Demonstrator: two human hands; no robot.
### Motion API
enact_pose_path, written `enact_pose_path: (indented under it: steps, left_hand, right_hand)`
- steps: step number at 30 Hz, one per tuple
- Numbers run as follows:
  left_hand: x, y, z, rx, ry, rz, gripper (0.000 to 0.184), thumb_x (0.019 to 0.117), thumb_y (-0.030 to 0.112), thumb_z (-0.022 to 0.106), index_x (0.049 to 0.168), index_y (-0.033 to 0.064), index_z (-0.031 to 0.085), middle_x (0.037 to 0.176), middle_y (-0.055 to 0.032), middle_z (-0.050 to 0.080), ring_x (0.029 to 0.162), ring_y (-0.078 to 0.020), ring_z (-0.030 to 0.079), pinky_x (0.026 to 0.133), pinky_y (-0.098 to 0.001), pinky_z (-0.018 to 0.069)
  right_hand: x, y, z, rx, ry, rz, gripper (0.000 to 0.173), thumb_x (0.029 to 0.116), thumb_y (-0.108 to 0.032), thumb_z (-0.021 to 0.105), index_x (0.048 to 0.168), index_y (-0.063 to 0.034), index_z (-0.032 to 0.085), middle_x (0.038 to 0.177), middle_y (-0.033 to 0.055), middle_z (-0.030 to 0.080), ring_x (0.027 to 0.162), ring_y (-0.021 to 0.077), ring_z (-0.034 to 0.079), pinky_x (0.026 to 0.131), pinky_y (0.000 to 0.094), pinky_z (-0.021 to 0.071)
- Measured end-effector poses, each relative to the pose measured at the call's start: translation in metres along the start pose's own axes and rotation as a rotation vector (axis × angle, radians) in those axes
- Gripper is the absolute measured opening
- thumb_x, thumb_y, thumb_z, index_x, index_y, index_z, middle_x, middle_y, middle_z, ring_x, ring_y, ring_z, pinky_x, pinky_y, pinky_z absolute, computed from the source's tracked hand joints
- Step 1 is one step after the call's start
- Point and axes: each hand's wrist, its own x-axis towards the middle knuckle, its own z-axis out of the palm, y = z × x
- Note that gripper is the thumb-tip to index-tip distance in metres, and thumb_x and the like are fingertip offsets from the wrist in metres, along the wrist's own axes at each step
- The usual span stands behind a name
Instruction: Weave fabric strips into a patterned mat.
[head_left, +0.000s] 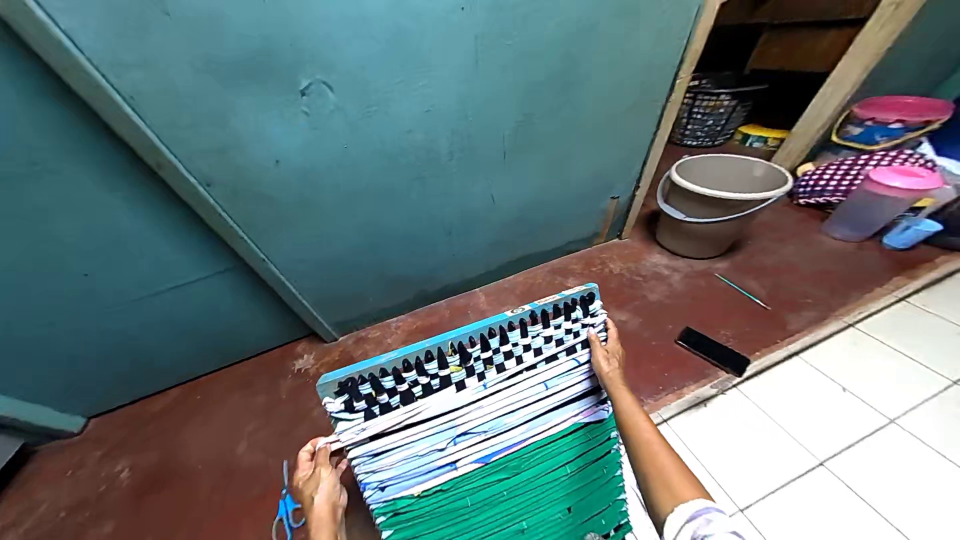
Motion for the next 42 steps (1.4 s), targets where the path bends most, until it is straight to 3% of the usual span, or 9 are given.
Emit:
enact_pose_path:
  steps: [8,14,21,25,28,30,34,38,42]
  left_hand:
    - [0.016,-0.008,-0.007,0.033,-0.015,-0.096,0.015,0.1053,0.005,0.045,0.118,-0.0004,0.052,0.086,-0.0046,0.056,0.058,-0.0075,0.057,0.051,-0.0235,0.051]
    - [0.013,0.006,-0.018,0.102,0.064,0.008,0.02,0.1044,0.002,0.045,0.12,-0.0068,0.055,0.11,-0.0144,0.063,0.085,-0.0115,0.061,0.066,-0.0289,0.0525]
    - [-0.001,0.015,-0.038,-0.158,0.097,-0.001,0.01,0.1038,0.003,0.042,0.108,0.0056,0.051,0.083,0.0045,0.059,0.065,-0.0025,0.063,0.057,-0.0218,0.0573]
    - [0.006,0.002,-0.044,-0.186,0.107,-0.103,0.01,0.1053,0.003,0.041,0.11,0.0044,0.05,0.079,0.0026,0.06,0.061,-0.0041,0.062,0.056,-0.0213,0.0556]
    - [-0.001,0.013,-0.045,-0.17,0.058,-0.021,0.01,0.1034,0.0,0.043,0.106,0.0043,0.051,0.076,0.0051,0.062,0.061,-0.0022,0.064,0.055,-0.0191,0.0561]
    - [-0.017,0.027,-0.046,-0.192,-0.046,0.117,0.016,0.0958,-0.005,0.043,0.098,0.0076,0.054,0.074,0.0101,0.066,0.062,0.0,0.066,0.057,-0.0186,0.0576]
    - [-0.056,0.043,-0.048,-0.118,-0.351,0.47,0.015,0.0881,0.006,0.065,0.092,0.02,0.07,0.083,0.0165,0.073,0.074,0.0035,0.068,0.068,-0.0178,0.0584]
    - [-0.089,0.053,-0.04,0.056,-0.604,0.791,0.01,0.0964,0.029,0.067,0.096,0.0203,0.072,0.094,0.0122,0.073,0.091,0.0054,0.067,0.082,-0.0149,0.0567]
    - [-0.107,0.057,-0.043,0.2,-0.57,0.908,0.014,0.0928,0.022,0.066,0.087,0.0097,0.072,0.089,0.0011,0.072,0.089,0.0013,0.067,0.08,-0.0141,0.0559]
  right_hand:
    - [0.0,0.002,0.009,0.025,0.012,-0.007,0.057,0.1047,-0.02,0.055,0.153,0.0058,0.039,0.156,0.0287,0.043,0.147,0.0379,0.04,0.123,0.049,0.0279]
    - [-0.004,-0.014,0.006,-0.071,-0.085,0.08,0.057,0.1058,-0.025,0.056,0.153,0.0038,0.041,0.15,0.0298,0.048,0.142,0.042,0.045,0.119,0.0553,0.031]
    - [-0.005,-0.017,0.014,-0.107,-0.045,0.098,0.053,0.1066,-0.029,0.055,0.147,0.0051,0.047,0.14,0.0304,0.057,0.134,0.0412,0.054,0.115,0.0549,0.0371]
    - [-0.009,-0.02,0.016,-0.129,-0.035,0.102,0.057,0.1056,-0.03,0.057,0.149,0.0047,0.045,0.143,0.0299,0.054,0.136,0.0416,0.051,0.115,0.0547,0.0367]
    - [-0.02,-0.038,0.013,-0.212,0.084,-0.047,0.062,0.1023,-0.023,0.058,0.153,0.007,0.037,0.156,0.0317,0.039,0.145,0.0477,0.038,0.116,0.0635,0.0299]
    - [-0.035,-0.06,0.021,-0.188,0.187,-0.347,0.055,0.0956,-0.013,0.059,0.142,0.0141,0.048,0.148,0.0356,0.047,0.139,0.0526,0.044,0.113,0.0655,0.0329]
    - [-0.111,-0.127,0.052,0.132,-0.297,-0.808,0.035,0.0918,-0.012,0.06,0.116,0.0122,0.068,0.127,0.0295,0.066,0.124,0.041,0.062,0.108,0.0508,0.0487]
    - [-0.196,-0.159,0.08,0.273,-0.952,-1.14,0.042,0.1037,-0.035,0.052,0.125,-0.0031,0.068,0.14,0.0184,0.061,0.136,0.0303,0.055,0.115,0.053,0.0404]
    - [-0.223,-0.158,0.091,0.291,-1.12,-1.243,0.039,0.1066,-0.025,0.049,0.128,0.0033,0.065,0.124,0.0175,0.071,0.123,0.0301,0.065,0.113,0.0518,0.042]
